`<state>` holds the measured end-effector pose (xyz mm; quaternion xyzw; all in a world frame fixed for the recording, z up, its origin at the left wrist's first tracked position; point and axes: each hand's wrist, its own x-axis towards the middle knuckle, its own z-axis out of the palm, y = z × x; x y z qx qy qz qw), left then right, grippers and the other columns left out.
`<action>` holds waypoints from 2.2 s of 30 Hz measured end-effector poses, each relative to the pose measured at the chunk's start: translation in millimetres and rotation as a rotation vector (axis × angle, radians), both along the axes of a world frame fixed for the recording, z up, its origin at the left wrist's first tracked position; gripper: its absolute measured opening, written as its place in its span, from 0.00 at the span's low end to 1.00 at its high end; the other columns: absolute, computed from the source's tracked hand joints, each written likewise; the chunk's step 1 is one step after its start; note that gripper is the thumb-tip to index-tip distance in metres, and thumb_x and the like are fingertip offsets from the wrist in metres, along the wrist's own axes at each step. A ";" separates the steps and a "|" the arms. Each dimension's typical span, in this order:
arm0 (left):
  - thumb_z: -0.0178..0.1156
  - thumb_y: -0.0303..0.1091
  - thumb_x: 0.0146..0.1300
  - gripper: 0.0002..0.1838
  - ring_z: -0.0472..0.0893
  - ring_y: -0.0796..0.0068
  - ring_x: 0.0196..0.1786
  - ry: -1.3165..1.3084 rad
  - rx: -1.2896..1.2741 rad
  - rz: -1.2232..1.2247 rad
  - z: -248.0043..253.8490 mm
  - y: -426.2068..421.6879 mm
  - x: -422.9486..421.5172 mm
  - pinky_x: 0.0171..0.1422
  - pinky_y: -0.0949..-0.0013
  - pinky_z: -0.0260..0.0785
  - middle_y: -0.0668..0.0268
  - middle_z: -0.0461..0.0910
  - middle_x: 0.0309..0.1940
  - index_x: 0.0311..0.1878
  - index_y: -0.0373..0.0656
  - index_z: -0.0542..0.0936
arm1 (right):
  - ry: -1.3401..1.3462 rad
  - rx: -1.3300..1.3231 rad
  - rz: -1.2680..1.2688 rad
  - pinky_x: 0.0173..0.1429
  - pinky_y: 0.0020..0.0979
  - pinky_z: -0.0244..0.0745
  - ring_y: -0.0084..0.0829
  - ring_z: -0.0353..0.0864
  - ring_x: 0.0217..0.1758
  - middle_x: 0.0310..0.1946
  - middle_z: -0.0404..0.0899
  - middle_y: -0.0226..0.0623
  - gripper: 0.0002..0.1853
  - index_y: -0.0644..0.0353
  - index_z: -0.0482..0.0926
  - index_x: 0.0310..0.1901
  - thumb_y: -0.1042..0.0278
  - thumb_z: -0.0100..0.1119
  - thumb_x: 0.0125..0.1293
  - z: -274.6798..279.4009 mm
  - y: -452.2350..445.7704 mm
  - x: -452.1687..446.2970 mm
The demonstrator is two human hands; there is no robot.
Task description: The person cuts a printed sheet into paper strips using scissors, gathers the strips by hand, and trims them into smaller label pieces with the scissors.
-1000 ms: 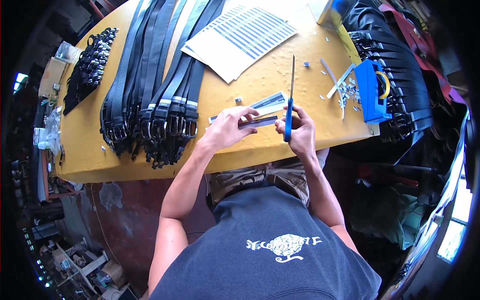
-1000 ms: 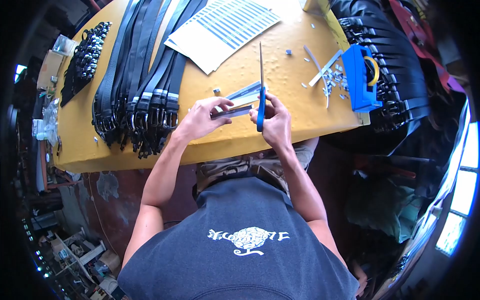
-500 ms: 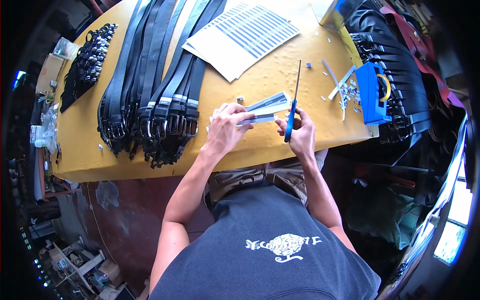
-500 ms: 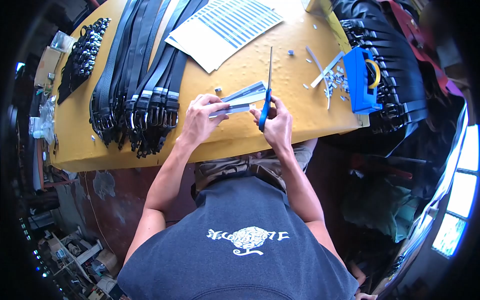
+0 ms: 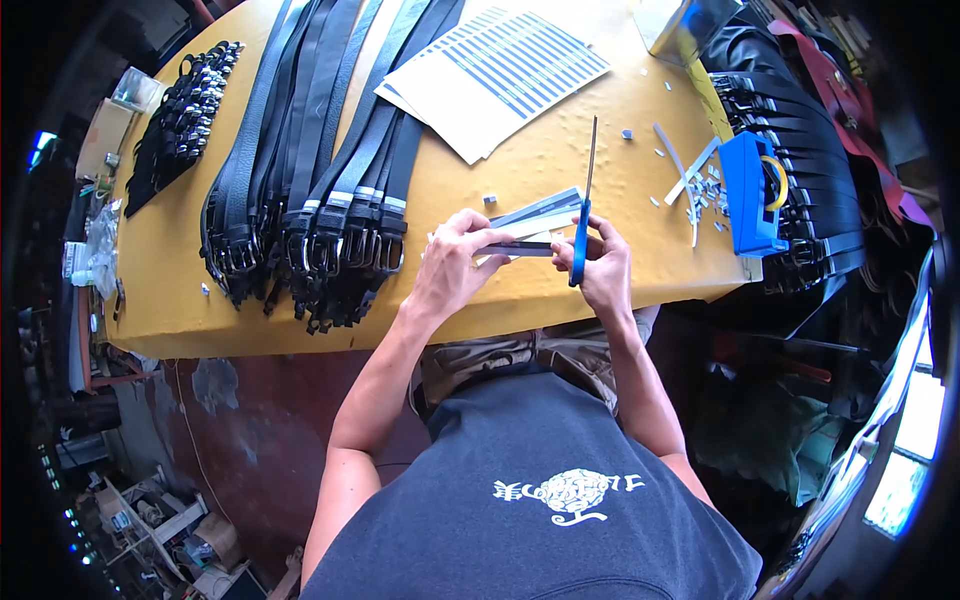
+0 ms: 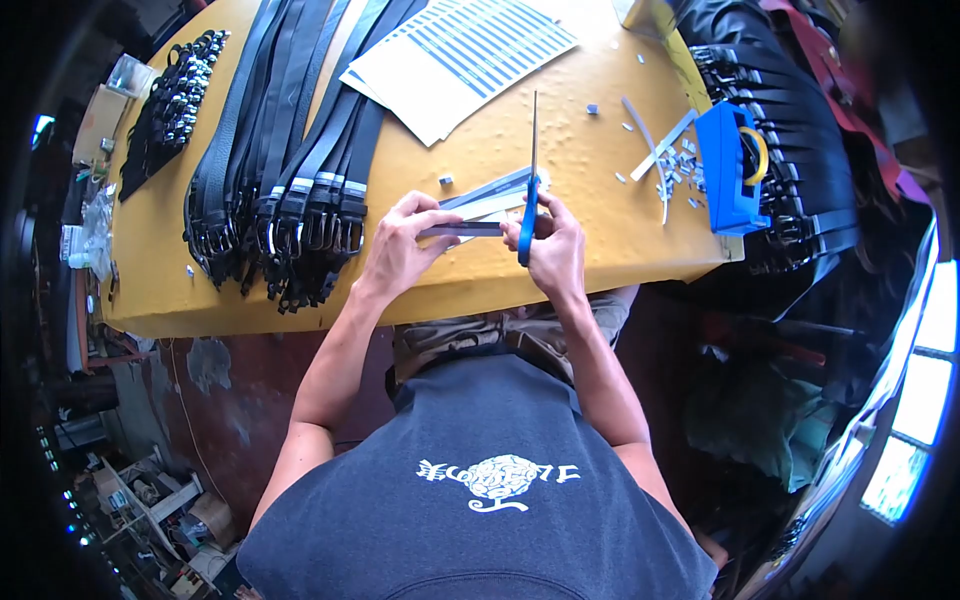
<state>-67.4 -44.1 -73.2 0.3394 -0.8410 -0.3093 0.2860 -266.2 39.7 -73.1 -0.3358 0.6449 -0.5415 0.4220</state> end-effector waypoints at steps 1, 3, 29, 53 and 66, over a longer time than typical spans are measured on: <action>0.73 0.26 0.48 0.15 0.80 0.65 0.40 0.009 0.050 -0.003 1.5 0.5 0.3 0.47 0.64 0.73 0.62 0.78 0.37 0.43 0.46 0.86 | -0.026 -0.004 0.008 0.37 0.26 0.81 0.26 0.84 0.31 0.30 0.83 0.42 0.25 0.68 0.70 0.56 0.75 0.68 0.58 0.2 0.0 -0.3; 0.72 0.27 0.49 0.15 0.80 0.66 0.40 0.047 0.116 -0.013 4.7 0.8 0.1 0.47 0.64 0.73 0.63 0.78 0.38 0.43 0.46 0.86 | -0.078 -0.013 0.020 0.37 0.26 0.81 0.26 0.84 0.31 0.31 0.83 0.41 0.25 0.68 0.70 0.56 0.75 0.68 0.58 0.4 0.8 -1.1; 0.60 0.28 0.63 0.06 0.82 0.79 0.30 0.040 0.923 -0.281 54.5 -30.6 -5.0 0.36 0.75 0.73 0.64 0.82 0.29 0.36 0.34 0.80 | -0.222 0.080 0.379 0.34 0.20 0.69 0.20 0.76 0.32 0.30 0.77 0.32 0.30 0.62 0.69 0.56 0.67 0.74 0.54 33.5 51.6 17.8; 0.60 0.27 0.62 0.08 0.82 0.79 0.31 -0.054 0.866 -0.347 64.2 -31.1 -13.4 0.37 0.76 0.74 0.64 0.82 0.28 0.39 0.31 0.82 | -0.129 0.110 0.494 0.34 0.23 0.71 0.18 0.76 0.28 0.24 0.77 0.29 0.31 0.66 0.71 0.54 0.61 0.76 0.53 28.7 59.5 18.9; 0.60 0.27 0.62 0.08 0.82 0.78 0.31 -0.052 0.873 -0.333 65.1 -29.8 -14.9 0.38 0.75 0.74 0.63 0.83 0.29 0.39 0.31 0.82 | -0.092 0.131 0.493 0.37 0.24 0.73 0.19 0.79 0.30 0.24 0.80 0.31 0.32 0.66 0.71 0.55 0.58 0.76 0.53 28.4 60.2 17.6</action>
